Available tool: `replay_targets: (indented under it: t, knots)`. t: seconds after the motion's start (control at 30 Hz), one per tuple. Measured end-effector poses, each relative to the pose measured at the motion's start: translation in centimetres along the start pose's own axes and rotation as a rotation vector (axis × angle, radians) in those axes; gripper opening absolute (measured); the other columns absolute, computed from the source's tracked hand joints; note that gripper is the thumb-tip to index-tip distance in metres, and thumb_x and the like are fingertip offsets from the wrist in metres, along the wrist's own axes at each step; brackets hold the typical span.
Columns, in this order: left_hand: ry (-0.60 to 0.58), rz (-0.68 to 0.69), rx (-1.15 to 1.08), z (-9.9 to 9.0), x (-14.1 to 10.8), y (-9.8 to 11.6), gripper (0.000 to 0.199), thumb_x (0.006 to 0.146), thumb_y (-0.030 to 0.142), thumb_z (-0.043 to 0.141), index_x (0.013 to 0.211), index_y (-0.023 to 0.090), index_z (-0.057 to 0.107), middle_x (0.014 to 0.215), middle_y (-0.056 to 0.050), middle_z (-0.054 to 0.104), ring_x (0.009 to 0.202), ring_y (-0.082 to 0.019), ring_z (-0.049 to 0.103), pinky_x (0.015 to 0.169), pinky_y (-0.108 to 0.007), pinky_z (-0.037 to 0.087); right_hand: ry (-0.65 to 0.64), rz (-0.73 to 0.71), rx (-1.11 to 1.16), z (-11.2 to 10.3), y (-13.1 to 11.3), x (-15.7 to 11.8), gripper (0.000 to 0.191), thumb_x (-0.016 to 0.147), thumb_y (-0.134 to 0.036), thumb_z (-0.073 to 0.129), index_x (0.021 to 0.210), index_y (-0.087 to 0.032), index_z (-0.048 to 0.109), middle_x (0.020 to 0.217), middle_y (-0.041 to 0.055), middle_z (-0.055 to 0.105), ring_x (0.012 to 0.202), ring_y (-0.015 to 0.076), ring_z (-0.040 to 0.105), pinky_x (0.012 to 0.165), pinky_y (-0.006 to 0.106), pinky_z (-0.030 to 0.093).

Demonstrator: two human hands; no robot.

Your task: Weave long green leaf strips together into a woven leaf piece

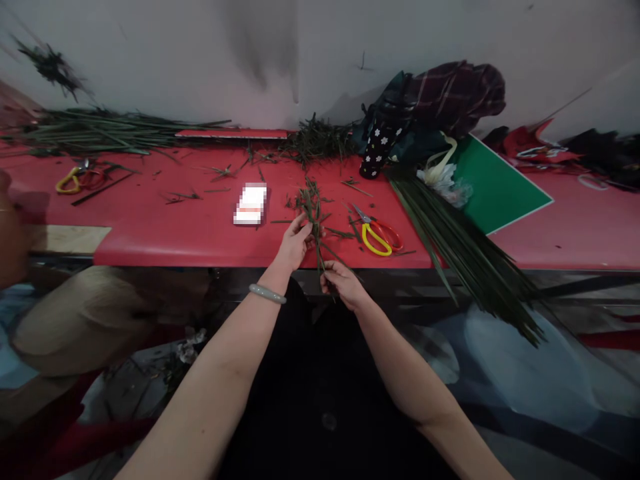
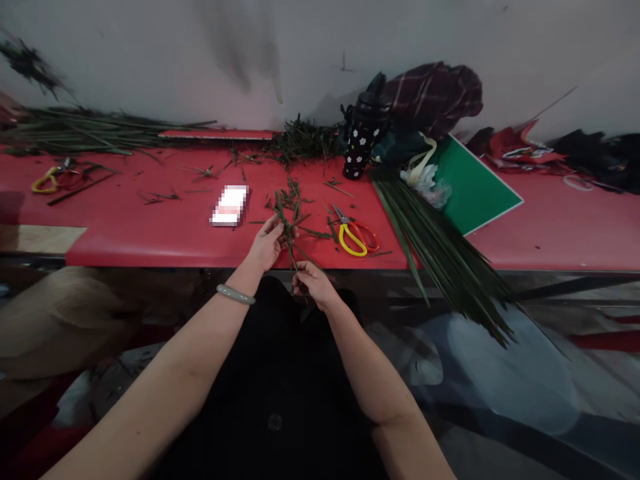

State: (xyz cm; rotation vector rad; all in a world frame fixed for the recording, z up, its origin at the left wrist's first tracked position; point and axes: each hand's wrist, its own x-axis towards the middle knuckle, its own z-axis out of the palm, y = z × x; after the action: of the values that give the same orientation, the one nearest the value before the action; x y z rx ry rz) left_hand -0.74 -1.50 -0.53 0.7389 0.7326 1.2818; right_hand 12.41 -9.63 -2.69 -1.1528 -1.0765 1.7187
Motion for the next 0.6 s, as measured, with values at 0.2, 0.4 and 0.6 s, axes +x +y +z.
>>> replay_targets:
  t: [0.2, 0.4, 0.6]
  knots:
    - [0.053, -0.002, -0.005, 0.2, 0.0, 0.2, 0.029, 0.06, 0.028, 0.07, 0.081, 0.017, 0.053, 0.067, 0.002, 0.061, 0.061, -0.011, 0.06, 0.053, -0.02, 0.042, 0.202, -0.2, -0.279, -1.5, -0.9, -0.3, 0.019, 0.07, -0.032, 0.055, 0.084, -0.02, 0.055, 0.065, -0.002, 0.06, 0.06, 0.0111, 0.058, 0.055, 0.024, 0.045]
    - [0.021, -0.033, 0.069, 0.2, -0.1, -0.1, 0.029, 0.057, 0.027, 0.071, 0.081, 0.017, 0.056, 0.064, 0.004, 0.058, 0.053, -0.006, 0.054, 0.051, -0.019, 0.04, 0.429, -0.522, -0.364, -2.7, -5.0, 1.5, 0.027, 0.072, -0.036, 0.054, 0.093, -0.019, 0.055, 0.079, 0.0026, 0.061, 0.069, 0.0137, 0.059, 0.067, 0.031, 0.048]
    - [-0.101, -0.005, 0.193, 0.5, -0.5, -0.3, 0.029, 0.057, 0.028, 0.071, 0.081, 0.014, 0.06, 0.068, 0.002, 0.06, 0.06, -0.007, 0.054, 0.058, -0.02, 0.041, 0.409, -0.593, -0.579, -0.6, -7.5, 5.1, 0.021, 0.071, -0.035, 0.055, 0.08, -0.017, 0.058, 0.074, 0.0021, 0.061, 0.069, 0.0143, 0.056, 0.067, 0.029, 0.044]
